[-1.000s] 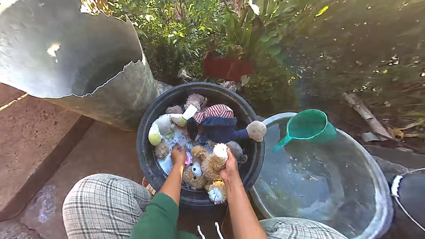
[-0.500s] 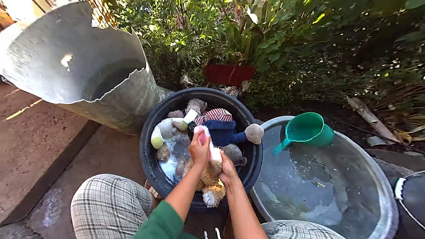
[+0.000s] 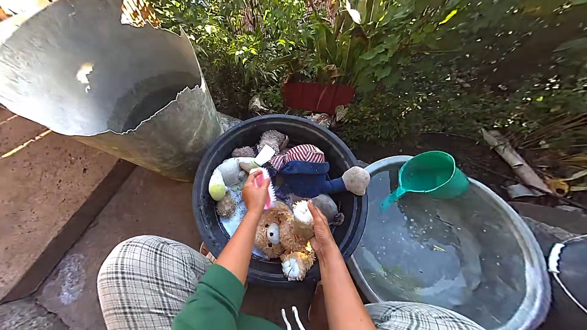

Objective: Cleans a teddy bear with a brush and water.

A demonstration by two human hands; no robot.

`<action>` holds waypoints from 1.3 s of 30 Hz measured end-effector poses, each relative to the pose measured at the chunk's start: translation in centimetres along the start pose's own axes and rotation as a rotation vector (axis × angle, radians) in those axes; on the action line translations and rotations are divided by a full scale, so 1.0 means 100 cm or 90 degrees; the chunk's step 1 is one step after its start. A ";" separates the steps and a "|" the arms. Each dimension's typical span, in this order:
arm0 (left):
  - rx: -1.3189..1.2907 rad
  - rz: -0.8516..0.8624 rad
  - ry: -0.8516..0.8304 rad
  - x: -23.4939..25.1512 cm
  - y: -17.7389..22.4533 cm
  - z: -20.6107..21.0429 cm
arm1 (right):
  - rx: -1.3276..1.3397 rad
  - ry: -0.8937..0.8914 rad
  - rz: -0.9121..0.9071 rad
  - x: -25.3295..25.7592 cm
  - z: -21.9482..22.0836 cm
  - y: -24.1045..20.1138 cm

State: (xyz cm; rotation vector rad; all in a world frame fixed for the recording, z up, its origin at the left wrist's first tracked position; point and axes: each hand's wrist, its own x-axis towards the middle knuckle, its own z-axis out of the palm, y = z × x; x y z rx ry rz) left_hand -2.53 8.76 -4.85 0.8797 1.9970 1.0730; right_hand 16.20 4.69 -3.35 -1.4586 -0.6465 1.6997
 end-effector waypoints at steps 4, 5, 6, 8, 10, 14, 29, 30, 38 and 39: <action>0.132 -0.085 -0.161 -0.004 -0.073 -0.030 | -0.103 -0.040 -0.112 -0.004 -0.007 0.026; 0.138 -0.099 -0.193 -0.007 -0.079 -0.030 | -0.202 -0.059 -0.149 -0.009 -0.005 0.031; 0.156 -0.116 -0.224 -0.009 -0.077 -0.029 | -0.311 -0.087 -0.176 -0.017 -0.001 0.035; 0.203 -0.160 -0.296 -0.009 -0.060 -0.021 | -0.497 -0.142 -0.233 -0.034 0.008 0.044; 0.292 -0.173 -0.384 -0.009 -0.042 -0.013 | -0.617 -0.165 -0.307 -0.049 0.016 0.054; 0.477 -0.102 -0.530 -0.007 -0.024 -0.006 | -0.751 -0.206 -0.409 -0.059 0.014 0.055; 0.075 0.028 -0.349 -0.050 0.059 -0.057 | -0.608 0.056 -0.557 -0.065 -0.020 -0.059; 0.125 0.057 -0.344 -0.053 0.063 -0.053 | -0.673 0.048 -0.494 -0.066 -0.026 -0.063; 0.378 0.073 -0.325 -0.070 0.049 -0.035 | -0.513 -0.192 0.075 -0.055 -0.012 -0.027; 0.382 0.071 -0.323 -0.071 0.044 -0.038 | -0.403 -0.212 0.143 -0.054 -0.005 -0.015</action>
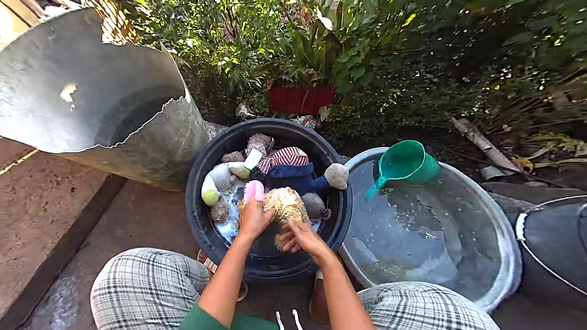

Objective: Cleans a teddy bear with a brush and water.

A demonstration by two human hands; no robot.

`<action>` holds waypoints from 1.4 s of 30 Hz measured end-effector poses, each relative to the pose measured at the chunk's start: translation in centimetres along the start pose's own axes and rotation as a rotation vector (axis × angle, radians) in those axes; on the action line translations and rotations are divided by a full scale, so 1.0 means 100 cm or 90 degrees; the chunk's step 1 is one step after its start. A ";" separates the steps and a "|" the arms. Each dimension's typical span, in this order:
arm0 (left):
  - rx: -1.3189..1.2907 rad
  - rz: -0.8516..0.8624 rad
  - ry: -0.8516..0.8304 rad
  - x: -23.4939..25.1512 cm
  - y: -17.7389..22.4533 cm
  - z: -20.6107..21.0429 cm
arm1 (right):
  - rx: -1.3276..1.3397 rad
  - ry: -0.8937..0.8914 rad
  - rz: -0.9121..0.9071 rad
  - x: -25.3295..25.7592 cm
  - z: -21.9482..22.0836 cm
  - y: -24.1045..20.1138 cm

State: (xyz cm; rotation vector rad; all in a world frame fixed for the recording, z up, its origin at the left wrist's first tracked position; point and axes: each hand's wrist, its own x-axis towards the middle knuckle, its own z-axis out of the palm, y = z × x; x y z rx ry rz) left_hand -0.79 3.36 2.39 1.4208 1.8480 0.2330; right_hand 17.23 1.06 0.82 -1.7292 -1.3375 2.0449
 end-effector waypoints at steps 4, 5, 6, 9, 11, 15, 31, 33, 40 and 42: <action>0.039 0.005 -0.012 -0.018 -0.004 0.010 | 0.382 -0.082 0.039 0.030 0.031 0.015; 0.053 0.014 -0.026 -0.022 -0.004 0.012 | 0.463 -0.040 0.052 0.035 0.036 0.010; 0.061 0.023 -0.041 -0.025 -0.006 0.012 | 0.522 0.013 0.067 0.039 0.040 0.005; -0.024 0.027 -0.037 -0.019 -0.026 0.002 | 0.665 0.133 0.098 0.049 0.050 -0.008; -0.135 0.005 0.032 -0.003 -0.051 -0.010 | 0.751 0.109 0.108 0.050 0.050 -0.013; -0.187 -0.141 0.147 0.035 -0.095 -0.011 | 0.799 0.042 0.171 0.055 0.049 -0.011; -0.077 -0.300 0.085 0.070 -0.123 0.043 | 0.712 -0.007 0.081 0.071 0.053 0.001; -0.136 -0.250 0.180 0.039 -0.099 0.028 | 0.692 0.006 0.075 0.073 0.054 -0.004; -0.255 0.020 0.185 -0.046 0.007 0.024 | 0.477 0.135 -0.066 0.048 0.061 -0.021; -0.264 -0.060 0.189 0.010 -0.003 0.018 | 0.417 0.132 -0.103 0.063 0.066 -0.003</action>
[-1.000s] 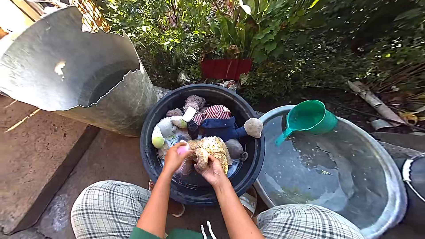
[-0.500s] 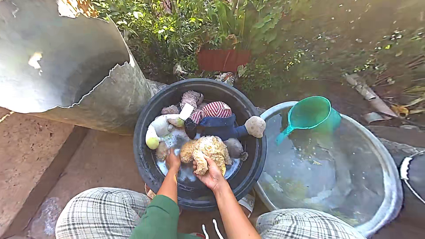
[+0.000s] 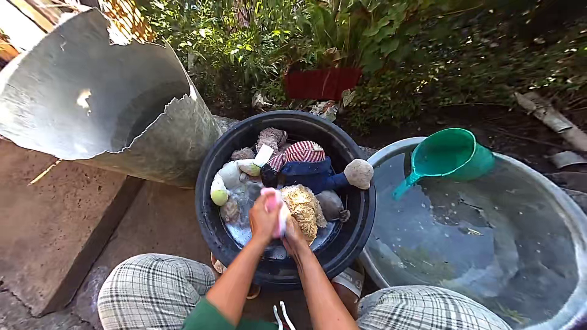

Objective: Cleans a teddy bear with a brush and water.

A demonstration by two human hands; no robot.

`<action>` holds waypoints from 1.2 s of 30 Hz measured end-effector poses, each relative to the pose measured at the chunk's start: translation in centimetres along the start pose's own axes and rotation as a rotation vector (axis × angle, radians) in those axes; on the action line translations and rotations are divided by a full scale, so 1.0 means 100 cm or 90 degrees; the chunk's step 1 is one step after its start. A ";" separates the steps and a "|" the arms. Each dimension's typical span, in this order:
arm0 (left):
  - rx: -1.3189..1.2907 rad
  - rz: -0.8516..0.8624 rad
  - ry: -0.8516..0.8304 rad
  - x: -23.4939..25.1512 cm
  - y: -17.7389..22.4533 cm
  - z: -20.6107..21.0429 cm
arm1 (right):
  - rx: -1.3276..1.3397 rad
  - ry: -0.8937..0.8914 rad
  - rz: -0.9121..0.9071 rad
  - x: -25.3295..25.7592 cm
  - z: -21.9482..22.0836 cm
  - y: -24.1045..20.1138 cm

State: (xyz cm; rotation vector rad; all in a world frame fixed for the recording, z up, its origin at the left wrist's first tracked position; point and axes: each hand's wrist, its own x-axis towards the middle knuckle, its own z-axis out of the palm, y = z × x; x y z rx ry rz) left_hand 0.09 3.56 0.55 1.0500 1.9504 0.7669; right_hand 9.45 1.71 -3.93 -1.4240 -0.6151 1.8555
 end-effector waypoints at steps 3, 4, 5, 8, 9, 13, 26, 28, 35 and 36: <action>-0.054 -0.107 0.058 0.056 -0.017 0.016 | -0.023 -0.016 0.017 0.009 -0.012 0.012; -0.061 -0.082 0.044 0.043 -0.015 0.018 | -0.007 -0.015 0.010 0.009 -0.014 0.009; -0.055 -0.046 0.014 0.019 -0.013 0.016 | 0.011 -0.019 -0.004 0.008 -0.014 0.006; -0.045 0.006 -0.032 -0.042 -0.015 0.010 | -0.002 -0.008 -0.027 0.002 -0.011 -0.005; -0.047 -0.003 -0.027 -0.037 -0.016 0.008 | -0.020 -0.016 -0.031 0.003 -0.010 -0.001; -0.131 -0.138 0.044 0.052 -0.024 0.015 | -0.100 -0.031 -0.006 0.009 -0.011 0.018; -0.152 -0.145 0.021 0.052 -0.022 0.027 | -0.138 -0.005 -0.032 0.007 -0.025 0.018; -0.123 -0.094 -0.007 0.033 -0.025 0.031 | -0.152 -0.003 -0.030 0.008 -0.031 0.016; -0.082 -0.068 -0.054 -0.057 -0.056 -0.033 | -0.102 0.032 -0.018 0.002 -0.022 0.000; 0.000 -0.070 -0.013 -0.054 -0.059 -0.047 | -0.057 0.039 -0.008 0.000 -0.019 -0.005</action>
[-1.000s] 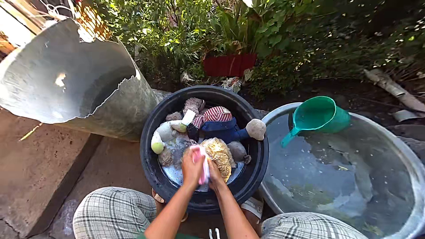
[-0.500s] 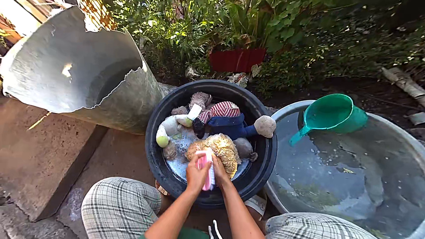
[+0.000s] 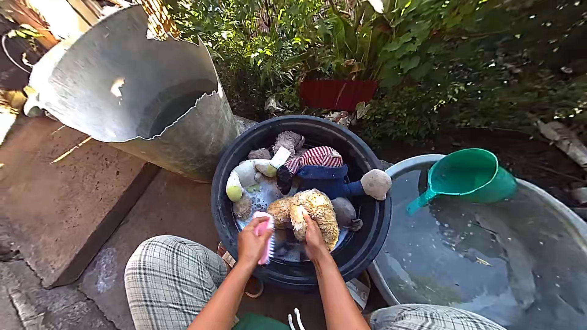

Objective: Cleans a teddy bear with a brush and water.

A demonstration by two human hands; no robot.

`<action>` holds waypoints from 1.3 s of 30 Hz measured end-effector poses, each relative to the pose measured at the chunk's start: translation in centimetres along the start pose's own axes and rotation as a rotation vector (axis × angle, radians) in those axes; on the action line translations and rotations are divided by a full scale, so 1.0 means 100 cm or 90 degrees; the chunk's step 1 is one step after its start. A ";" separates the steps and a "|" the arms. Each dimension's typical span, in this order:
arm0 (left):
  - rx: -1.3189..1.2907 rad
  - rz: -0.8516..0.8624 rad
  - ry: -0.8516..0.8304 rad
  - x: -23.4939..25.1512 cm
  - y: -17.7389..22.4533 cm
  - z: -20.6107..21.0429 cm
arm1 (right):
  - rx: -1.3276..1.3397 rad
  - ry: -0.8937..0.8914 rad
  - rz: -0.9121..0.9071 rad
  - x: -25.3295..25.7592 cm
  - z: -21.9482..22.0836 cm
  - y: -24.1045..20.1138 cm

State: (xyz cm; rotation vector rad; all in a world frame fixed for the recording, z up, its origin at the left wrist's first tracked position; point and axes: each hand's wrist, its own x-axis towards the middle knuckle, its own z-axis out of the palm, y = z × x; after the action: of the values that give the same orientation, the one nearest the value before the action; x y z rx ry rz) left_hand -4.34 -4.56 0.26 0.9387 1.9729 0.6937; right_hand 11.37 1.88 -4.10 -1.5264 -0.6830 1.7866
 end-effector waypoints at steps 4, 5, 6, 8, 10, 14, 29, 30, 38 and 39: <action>0.198 -0.099 0.012 0.019 -0.012 -0.026 | 0.177 -0.009 0.065 -0.017 0.008 -0.021; 0.202 -0.111 -0.015 0.022 -0.015 -0.022 | 0.210 -0.028 0.078 -0.022 0.010 -0.024; 0.194 -0.101 -0.030 0.024 -0.018 -0.015 | 0.239 -0.053 0.091 -0.027 0.011 -0.026; 0.163 -0.034 -0.002 0.026 -0.023 0.002 | 0.296 -0.107 0.122 -0.037 0.012 -0.028; 0.173 0.034 0.074 0.031 -0.025 0.009 | 0.344 -0.149 0.159 -0.045 0.011 -0.028; 0.191 0.165 0.140 0.041 -0.005 -0.011 | 0.322 -0.172 0.203 -0.043 -0.006 -0.020; 0.258 0.238 -0.120 0.098 0.071 0.041 | -0.531 0.128 0.093 0.011 -0.057 0.018; 0.216 0.173 -0.080 0.100 0.060 0.037 | -0.459 0.136 0.101 0.013 -0.057 0.019; 0.188 -0.147 -0.074 0.099 -0.055 0.069 | -0.052 0.101 0.185 0.014 -0.049 0.029; 0.223 -0.151 -0.076 0.098 -0.057 0.077 | -0.065 0.094 0.180 0.014 -0.048 0.031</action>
State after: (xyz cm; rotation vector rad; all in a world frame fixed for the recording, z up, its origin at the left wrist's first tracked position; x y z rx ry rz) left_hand -3.57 1.10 -12.21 0.9031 2.0906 0.1565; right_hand 15.53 0.87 -8.18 -1.8802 -0.5121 1.8398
